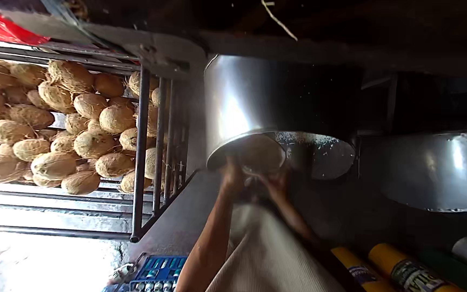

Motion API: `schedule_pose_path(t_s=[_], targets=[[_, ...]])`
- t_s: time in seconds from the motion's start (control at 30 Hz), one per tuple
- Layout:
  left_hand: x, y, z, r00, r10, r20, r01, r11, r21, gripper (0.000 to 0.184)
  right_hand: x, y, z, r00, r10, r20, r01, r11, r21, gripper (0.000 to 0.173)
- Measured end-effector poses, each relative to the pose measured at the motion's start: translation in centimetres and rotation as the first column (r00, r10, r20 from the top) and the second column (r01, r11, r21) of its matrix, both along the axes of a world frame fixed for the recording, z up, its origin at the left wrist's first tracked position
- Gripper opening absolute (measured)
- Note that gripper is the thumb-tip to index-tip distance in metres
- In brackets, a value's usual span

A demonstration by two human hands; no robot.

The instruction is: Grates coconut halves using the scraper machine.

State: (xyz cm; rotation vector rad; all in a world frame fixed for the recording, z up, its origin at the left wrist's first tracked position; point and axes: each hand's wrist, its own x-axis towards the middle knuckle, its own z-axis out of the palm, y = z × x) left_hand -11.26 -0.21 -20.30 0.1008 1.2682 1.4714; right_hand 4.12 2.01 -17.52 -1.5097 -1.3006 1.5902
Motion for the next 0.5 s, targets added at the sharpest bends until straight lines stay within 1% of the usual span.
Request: schedule_pose_path(t_s=[0.03,0.07,0.1,0.13,0.17,0.2,0.23,0.27,0.3,0.33,0.37,0.4,0.43,0.5], targets=[[-0.5,0.4,1.2,0.991,-0.08,-0.111,0.077,0.997,-0.031,0.095,-1.9,2.2,1.7,0.989,-0.114,-0.091,0.103,0.989,-0.11,0.117],[-0.9,1.7,2.9,0.972,-0.148,-0.181,0.136,0.988,-0.077,0.07,-3.6,4.4,3.5,0.959,-0.227,-0.171,0.191,0.96,-0.205,0.097],[-1.0,3.5,4.5,0.966,-0.186,-0.182,0.168,0.979,-0.112,0.045,-4.7,6.4,5.2,0.925,-0.314,-0.214,0.252,0.929,-0.271,0.074],[-0.6,5.6,5.5,0.965,-0.208,-0.16,0.189,0.974,-0.127,0.031,-5.2,8.1,6.6,0.9,-0.375,-0.223,0.299,0.902,-0.31,0.056],[0.0,7.5,5.3,0.963,-0.217,-0.158,0.2,0.973,-0.115,0.022,-5.1,9.6,7.1,0.875,-0.43,-0.223,0.342,0.874,-0.345,0.048],[0.6,8.7,3.9,0.958,-0.233,-0.169,0.225,0.972,-0.066,0.02,-4.7,10.5,6.8,0.852,-0.473,-0.224,0.371,0.848,-0.378,0.046],[0.8,9.1,2.6,0.945,-0.266,-0.192,0.263,0.964,-0.041,0.021,-4.2,10.7,6.0,0.842,-0.489,-0.227,0.377,0.835,-0.399,0.049],[0.5,9.0,2.3,0.921,-0.32,-0.222,0.315,0.947,-0.056,0.023,-4.1,10.6,5.5,0.842,-0.494,-0.217,0.382,0.83,-0.407,0.05],[0.0,9.0,3.4,0.901,-0.363,-0.236,0.35,0.932,-0.098,0.023,-4.3,10.6,5.7,0.845,-0.494,-0.207,0.383,0.828,-0.41,0.051],[-0.2,9.0,5.5,0.902,-0.366,-0.229,0.339,0.929,-0.15,0.022,-4.6,10.6,6.3,0.846,-0.494,-0.2,0.384,0.825,-0.414,0.049],[0.0,9.2,6.9,0.927,-0.313,-0.205,0.28,0.944,-0.174,0.02,-4.7,10.8,7.1,0.841,-0.505,-0.191,0.395,0.817,-0.42,0.048],[0.8,9.2,7.5,0.951,-0.258,-0.172,0.228,0.958,-0.172,0.022,-4.4,10.7,7.6,0.842,-0.51,-0.175,0.404,0.811,-0.422,0.047],[1.6,8.9,7.1,0.958,-0.244,-0.15,0.22,0.962,-0.162,0.031,-3.8,10.8,7.5,0.844,-0.511,-0.165,0.403,0.806,-0.433,0.048],[2.0,8.7,4.6,0.949,-0.285,-0.136,0.264,0.952,-0.152,0.046,-3.0,11.3,5.0,0.876,-0.457,-0.152,0.36,0.831,-0.423,0.052]])
